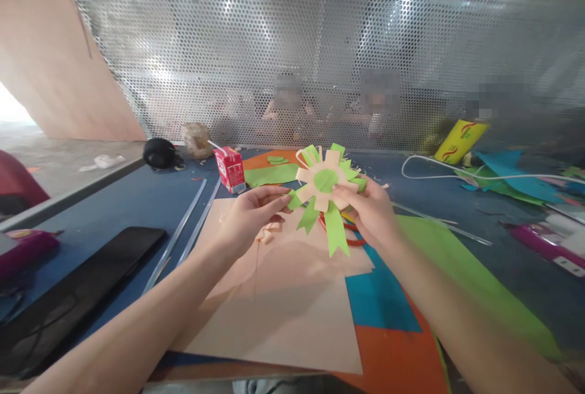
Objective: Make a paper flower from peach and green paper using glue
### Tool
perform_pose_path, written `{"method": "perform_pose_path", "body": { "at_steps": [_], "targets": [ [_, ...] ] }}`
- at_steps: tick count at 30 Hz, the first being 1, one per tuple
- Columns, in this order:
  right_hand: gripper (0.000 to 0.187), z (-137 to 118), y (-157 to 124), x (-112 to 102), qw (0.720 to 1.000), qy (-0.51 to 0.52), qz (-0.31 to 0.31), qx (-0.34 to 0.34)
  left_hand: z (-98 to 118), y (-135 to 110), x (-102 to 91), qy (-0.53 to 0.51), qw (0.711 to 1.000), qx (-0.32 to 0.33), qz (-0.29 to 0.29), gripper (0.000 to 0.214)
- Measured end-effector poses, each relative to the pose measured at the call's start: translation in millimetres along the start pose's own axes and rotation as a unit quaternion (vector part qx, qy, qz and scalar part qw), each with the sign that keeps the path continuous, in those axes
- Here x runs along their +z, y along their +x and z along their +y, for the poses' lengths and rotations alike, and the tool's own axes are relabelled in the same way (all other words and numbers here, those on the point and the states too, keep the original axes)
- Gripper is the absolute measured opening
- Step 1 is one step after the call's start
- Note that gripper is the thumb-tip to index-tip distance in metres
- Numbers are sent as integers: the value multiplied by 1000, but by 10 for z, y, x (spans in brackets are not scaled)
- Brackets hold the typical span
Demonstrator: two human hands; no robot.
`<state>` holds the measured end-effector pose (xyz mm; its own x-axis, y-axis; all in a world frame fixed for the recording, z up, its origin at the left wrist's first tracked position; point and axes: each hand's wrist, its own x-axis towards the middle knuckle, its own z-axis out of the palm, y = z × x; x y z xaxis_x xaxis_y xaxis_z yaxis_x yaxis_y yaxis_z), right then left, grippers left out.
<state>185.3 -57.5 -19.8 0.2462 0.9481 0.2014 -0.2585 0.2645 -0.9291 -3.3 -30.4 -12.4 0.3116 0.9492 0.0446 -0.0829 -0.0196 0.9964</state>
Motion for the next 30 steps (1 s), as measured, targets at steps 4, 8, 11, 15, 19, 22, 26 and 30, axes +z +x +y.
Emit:
{"method": "perform_pose_path", "body": {
  "at_steps": [4, 8, 11, 15, 19, 22, 26, 30],
  "targets": [
    [31, -1, 7, 0, 1000, 1, -4, -8, 9, -2, 10, 4, 1000, 5, 3, 30],
    [31, 1, 7, 1, 1000, 2, 1, -9, 8, 2, 8, 4, 1000, 9, 2, 28],
    [32, 4, 10, 3, 1000, 2, 3, -8, 8, 0, 9, 7, 1000, 11, 7, 28],
    [33, 9, 12, 6, 1000, -4, 5, -4, -3, -2, 9, -2, 1000, 25, 7, 30],
    [36, 3, -3, 18, 1000, -8, 1, 2, -8, -5, 7, -17, 1000, 12, 0, 30],
    [39, -7, -20, 26, 1000, -15, -1, 1, 7, -13, 13, -20, 1000, 5, -2, 30],
    [38, -13, -27, 25, 1000, -22, -8, -4, 28, -24, 24, -23, 1000, 4, 12, 31],
    [33, -7, -22, 22, 999, -21, -18, -19, 30, -28, 23, -19, 1000, -7, 1, 34]
  ]
}}
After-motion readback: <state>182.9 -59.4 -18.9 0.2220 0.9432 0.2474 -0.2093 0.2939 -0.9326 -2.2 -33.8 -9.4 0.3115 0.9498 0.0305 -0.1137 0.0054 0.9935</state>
